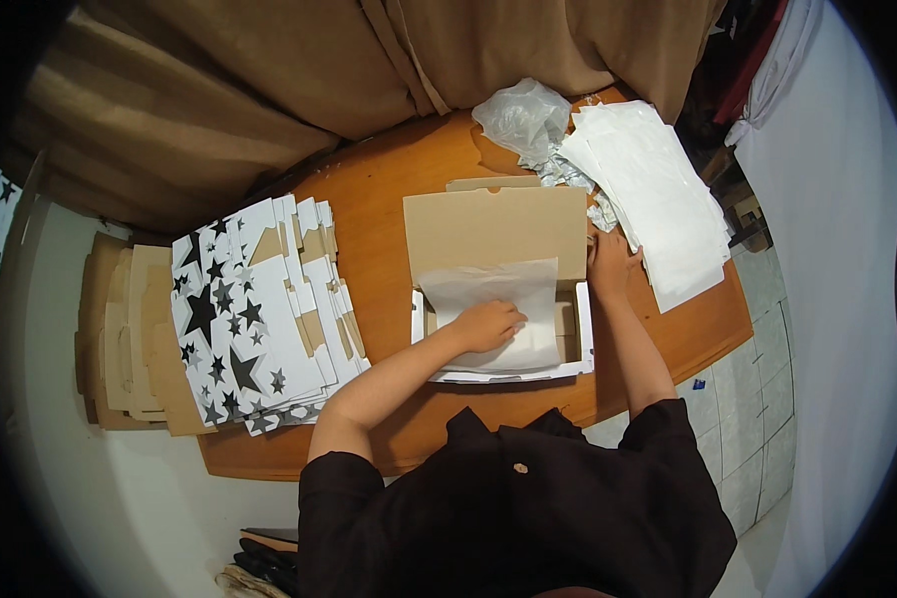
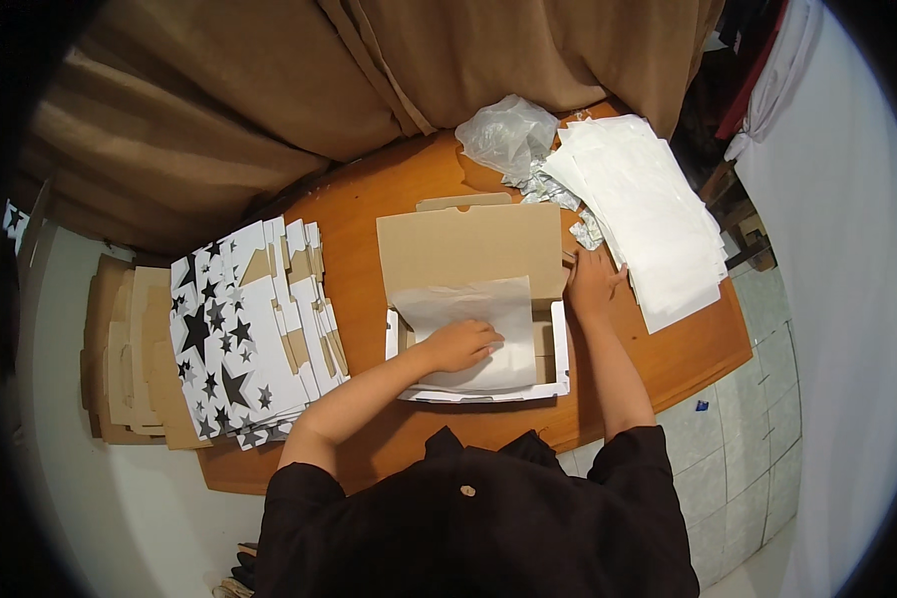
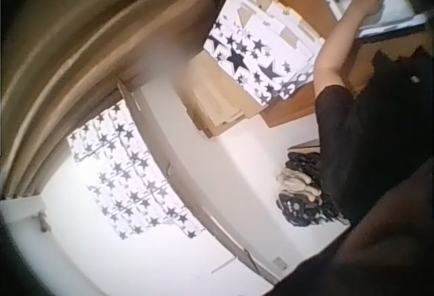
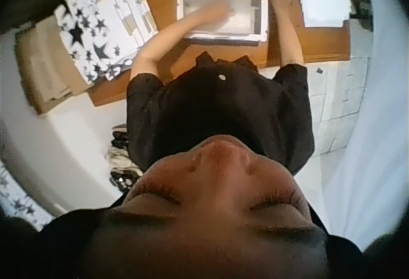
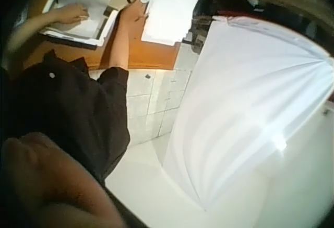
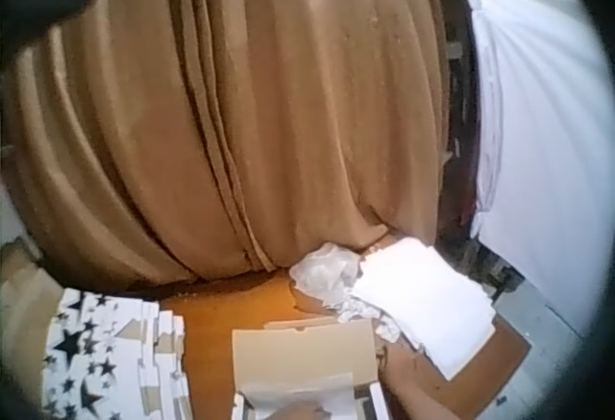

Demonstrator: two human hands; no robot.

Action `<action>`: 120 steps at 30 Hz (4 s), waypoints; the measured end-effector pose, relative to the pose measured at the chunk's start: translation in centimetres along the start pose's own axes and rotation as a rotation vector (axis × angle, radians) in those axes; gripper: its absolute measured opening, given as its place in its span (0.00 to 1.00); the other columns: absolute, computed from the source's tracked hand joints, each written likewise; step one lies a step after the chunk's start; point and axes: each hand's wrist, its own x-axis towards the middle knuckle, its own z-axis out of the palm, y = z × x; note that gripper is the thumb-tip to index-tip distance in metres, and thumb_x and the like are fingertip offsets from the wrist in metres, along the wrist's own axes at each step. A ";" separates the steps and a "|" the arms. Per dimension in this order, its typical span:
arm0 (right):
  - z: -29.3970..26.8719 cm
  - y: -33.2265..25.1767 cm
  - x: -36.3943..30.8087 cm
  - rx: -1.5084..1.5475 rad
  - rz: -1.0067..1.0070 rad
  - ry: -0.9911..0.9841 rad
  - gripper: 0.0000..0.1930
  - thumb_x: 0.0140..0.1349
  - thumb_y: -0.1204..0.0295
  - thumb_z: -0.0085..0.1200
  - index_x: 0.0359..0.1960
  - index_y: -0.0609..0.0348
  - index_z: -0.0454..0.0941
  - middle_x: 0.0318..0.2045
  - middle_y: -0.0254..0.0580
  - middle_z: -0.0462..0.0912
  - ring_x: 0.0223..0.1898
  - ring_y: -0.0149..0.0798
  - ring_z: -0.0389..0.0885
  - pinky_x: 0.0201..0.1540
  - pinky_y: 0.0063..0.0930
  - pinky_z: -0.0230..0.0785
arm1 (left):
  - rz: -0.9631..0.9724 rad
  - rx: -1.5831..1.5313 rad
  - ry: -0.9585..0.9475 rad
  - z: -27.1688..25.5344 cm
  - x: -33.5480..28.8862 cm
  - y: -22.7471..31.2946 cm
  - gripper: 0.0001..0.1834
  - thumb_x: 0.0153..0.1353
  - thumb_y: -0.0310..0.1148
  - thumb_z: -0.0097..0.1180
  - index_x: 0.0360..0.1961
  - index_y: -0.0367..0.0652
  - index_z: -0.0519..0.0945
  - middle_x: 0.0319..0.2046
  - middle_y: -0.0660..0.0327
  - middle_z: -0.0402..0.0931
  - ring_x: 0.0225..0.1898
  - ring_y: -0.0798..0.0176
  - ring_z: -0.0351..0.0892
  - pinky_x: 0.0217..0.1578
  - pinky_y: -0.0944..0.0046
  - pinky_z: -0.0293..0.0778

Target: Assembling cardboard shoe boxes from flat sheets and placing tissue paper inside them.

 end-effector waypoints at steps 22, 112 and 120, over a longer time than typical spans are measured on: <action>-10.5 -2.7 -7.8 1.104 0.208 0.078 0.10 0.59 0.82 0.37 0.35 0.65 0.74 0.30 0.40 0.76 0.35 0.33 0.73 0.41 0.23 0.65 | -0.161 -0.215 -0.083 -4.6 -5.6 0.9 0.13 0.58 0.41 0.56 0.36 0.44 0.81 0.35 0.55 0.79 0.38 0.55 0.78 0.40 0.58 0.71; -11.0 -9.6 -7.6 0.282 -0.432 -0.010 0.05 0.51 0.70 0.57 0.31 0.48 0.79 0.32 0.26 0.79 0.44 0.36 0.72 0.52 0.55 0.45 | -0.032 0.408 0.374 -3.0 -6.4 0.8 0.29 0.45 0.42 0.66 0.48 0.45 0.73 0.42 0.59 0.73 0.46 0.60 0.71 0.46 0.59 0.60; -9.0 -9.4 -9.2 0.221 -0.466 -0.509 0.11 0.55 0.66 0.54 0.40 0.44 0.81 0.53 0.39 0.72 0.57 0.47 0.63 0.58 0.68 0.37 | -0.152 0.627 0.294 -1.7 -5.9 0.5 0.20 0.45 0.43 0.65 0.41 0.53 0.79 0.44 0.59 0.69 0.49 0.59 0.67 0.46 0.53 0.56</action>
